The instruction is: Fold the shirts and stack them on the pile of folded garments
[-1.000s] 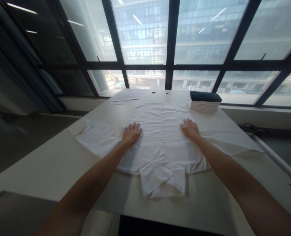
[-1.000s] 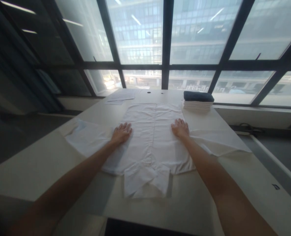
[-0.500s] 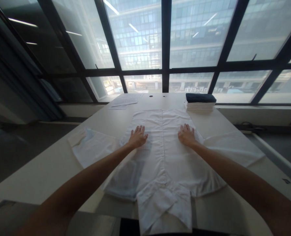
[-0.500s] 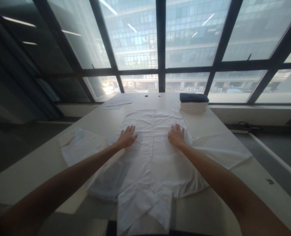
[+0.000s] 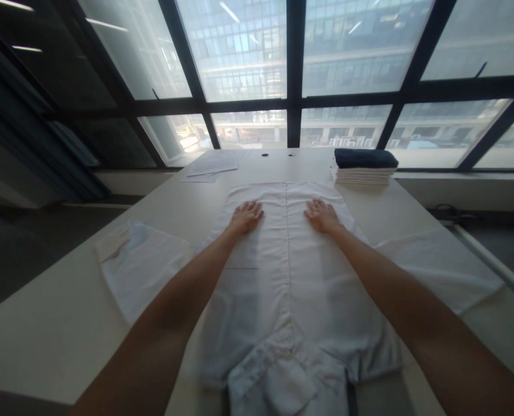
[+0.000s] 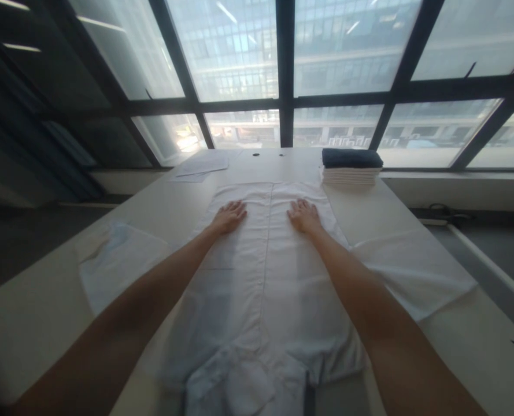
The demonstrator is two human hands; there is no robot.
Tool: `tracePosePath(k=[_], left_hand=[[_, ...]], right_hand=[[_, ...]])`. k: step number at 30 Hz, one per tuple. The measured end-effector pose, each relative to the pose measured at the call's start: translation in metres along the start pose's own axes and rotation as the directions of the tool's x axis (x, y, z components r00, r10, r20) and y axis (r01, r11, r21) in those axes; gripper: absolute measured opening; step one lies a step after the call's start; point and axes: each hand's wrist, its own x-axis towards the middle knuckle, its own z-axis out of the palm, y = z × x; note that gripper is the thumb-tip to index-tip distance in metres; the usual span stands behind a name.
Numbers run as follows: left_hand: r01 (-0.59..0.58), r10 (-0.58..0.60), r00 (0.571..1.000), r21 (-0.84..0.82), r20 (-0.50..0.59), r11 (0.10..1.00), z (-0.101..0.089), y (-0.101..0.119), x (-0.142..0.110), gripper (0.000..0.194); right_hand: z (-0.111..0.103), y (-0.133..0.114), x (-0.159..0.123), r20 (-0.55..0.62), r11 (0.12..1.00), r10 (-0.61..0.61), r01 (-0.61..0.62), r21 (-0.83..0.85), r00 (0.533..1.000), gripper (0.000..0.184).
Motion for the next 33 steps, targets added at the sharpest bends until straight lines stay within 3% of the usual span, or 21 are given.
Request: tracePosePath(k=[4,7,9,11,13,15,18,20,22,25,28,31,33], left_hand=[[0.189,-0.189,0.982,0.024,0.008,0.982,-0.009,-0.062,0.003,0.065],[0.233,-0.234,0.972,0.047,0.012,0.971,-0.016,-0.072,0.009,0.065],[0.198,-0.197,0.980,0.057,-0.020,0.979,-0.018,-0.058,0.020,0.065],[0.097,-0.095,0.994,0.041,-0.059,0.994,-0.015,-0.029,0.035,0.065],[-0.067,0.067,0.996,-0.002,-0.059,0.998,-0.007,0.006,0.052,0.063],[-0.249,0.246,0.967,-0.038,-0.065,0.968,0.002,0.037,0.066,0.062],[-0.343,0.342,0.939,-0.053,-0.026,0.938,0.010,0.057,0.082,0.060],[-0.333,0.334,0.943,-0.043,0.009,0.942,0.010,0.048,0.091,0.060],[-0.278,0.279,0.960,-0.029,0.032,0.960,0.005,0.026,0.099,0.060],[-0.101,0.101,0.993,-0.002,0.063,0.995,-0.004,-0.022,0.108,0.063],[0.077,-0.077,0.995,0.008,0.056,0.997,-0.012,-0.059,0.114,0.066],[0.142,-0.142,0.990,0.013,0.009,0.990,-0.017,-0.057,0.119,0.065],[0.035,-0.035,0.998,0.015,-0.050,0.999,-0.015,-0.031,0.124,0.063]], right_hand=[[-0.008,0.056,0.008,-0.044,0.991,0.130,-0.130,0.014,0.991,0.063],[-0.013,0.063,0.014,-0.095,0.984,0.181,-0.180,0.016,0.979,0.062],[-0.012,0.046,0.022,-0.145,0.984,0.180,-0.180,0.009,0.973,0.062],[-0.007,0.015,0.032,-0.183,0.993,0.121,-0.122,0.004,0.976,0.062],[0.002,-0.020,0.044,-0.164,0.999,-0.050,0.053,0.014,0.985,0.060],[0.010,-0.049,0.055,-0.130,0.971,-0.234,0.239,0.026,0.964,0.060],[0.017,-0.064,0.073,-0.048,0.945,-0.323,0.325,0.029,0.945,0.061],[0.016,-0.052,0.085,-0.010,0.951,-0.307,0.307,0.023,0.952,0.061],[0.010,-0.027,0.097,0.007,0.968,-0.249,0.249,0.015,0.969,0.063],[-0.001,0.024,0.110,0.007,0.996,-0.084,0.084,0.006,0.996,0.064],[-0.009,0.064,0.117,-0.044,0.999,0.041,-0.040,0.024,0.998,0.062],[-0.011,0.064,0.121,-0.109,0.994,0.103,-0.100,0.034,0.989,0.059],[-0.007,0.039,0.125,-0.158,0.997,0.078,-0.073,0.037,0.984,0.058]])
